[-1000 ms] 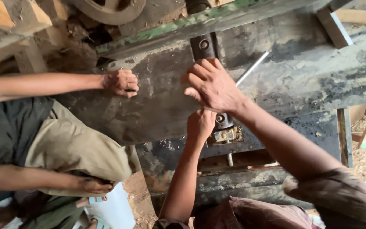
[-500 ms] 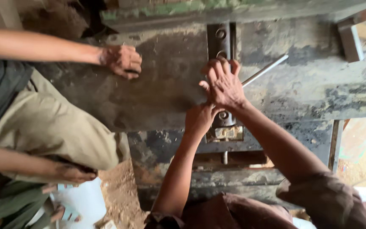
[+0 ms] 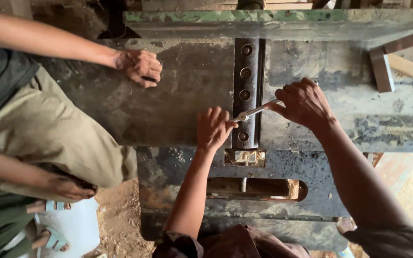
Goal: The person uses a wrench to loosen and turn bolts on a metal bar mounted on a woodworking planer, holding a flat metal blade piece against the bar while working the fasteners. They reposition the bar and blade, reach into the machine slot, and continue turning bolts with the wrench through the episode.
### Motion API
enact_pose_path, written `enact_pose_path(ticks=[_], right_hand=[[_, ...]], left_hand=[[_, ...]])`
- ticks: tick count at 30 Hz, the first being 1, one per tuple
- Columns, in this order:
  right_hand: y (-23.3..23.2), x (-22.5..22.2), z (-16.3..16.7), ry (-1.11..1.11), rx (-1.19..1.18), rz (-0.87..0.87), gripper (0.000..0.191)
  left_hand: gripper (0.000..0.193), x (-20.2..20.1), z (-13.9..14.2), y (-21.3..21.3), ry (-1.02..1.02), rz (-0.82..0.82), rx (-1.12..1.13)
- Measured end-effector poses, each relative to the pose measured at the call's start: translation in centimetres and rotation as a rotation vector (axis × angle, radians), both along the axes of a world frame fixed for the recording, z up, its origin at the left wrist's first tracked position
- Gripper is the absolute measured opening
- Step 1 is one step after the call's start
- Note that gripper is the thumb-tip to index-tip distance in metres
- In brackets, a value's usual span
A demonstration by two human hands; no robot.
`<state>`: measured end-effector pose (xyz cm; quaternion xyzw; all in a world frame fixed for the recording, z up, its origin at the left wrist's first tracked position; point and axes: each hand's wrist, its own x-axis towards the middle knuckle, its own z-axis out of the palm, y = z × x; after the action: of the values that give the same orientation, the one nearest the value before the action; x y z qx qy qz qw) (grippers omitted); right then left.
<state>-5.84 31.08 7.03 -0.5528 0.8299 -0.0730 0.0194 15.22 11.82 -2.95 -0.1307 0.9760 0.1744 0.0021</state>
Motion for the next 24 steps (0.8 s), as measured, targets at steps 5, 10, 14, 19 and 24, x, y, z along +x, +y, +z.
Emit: enact_pose_path(ticks=[5, 10, 14, 19, 24], right_hand=[[-1.7, 1.2, -0.4, 0.003, 0.45, -0.067, 0.065], [-1.7, 0.4, 1.0, 0.022, 0.441, -0.022, 0.065], [-1.2, -0.4, 0.7, 0.059, 0.51, -0.04, 0.068], [-0.7, 0.3, -1.4, 0.178, 0.553, -0.101, 0.082], [0.4, 0.8, -3.3, 0.133, 0.313, -0.141, 0.085]], left_hand=[[0.059, 0.5, -0.9, -0.1, -0.01, 0.133, -0.13], [0.062, 0.5, -1.2, 0.1, -0.061, 0.167, -0.113], [0.062, 0.6, -1.5, 0.0, 0.038, 0.163, -0.157], [0.059, 0.9, -2.0, -0.2, 0.329, 0.129, -0.275], [0.045, 0.5, -1.3, -0.3, 0.219, 0.121, -0.225]])
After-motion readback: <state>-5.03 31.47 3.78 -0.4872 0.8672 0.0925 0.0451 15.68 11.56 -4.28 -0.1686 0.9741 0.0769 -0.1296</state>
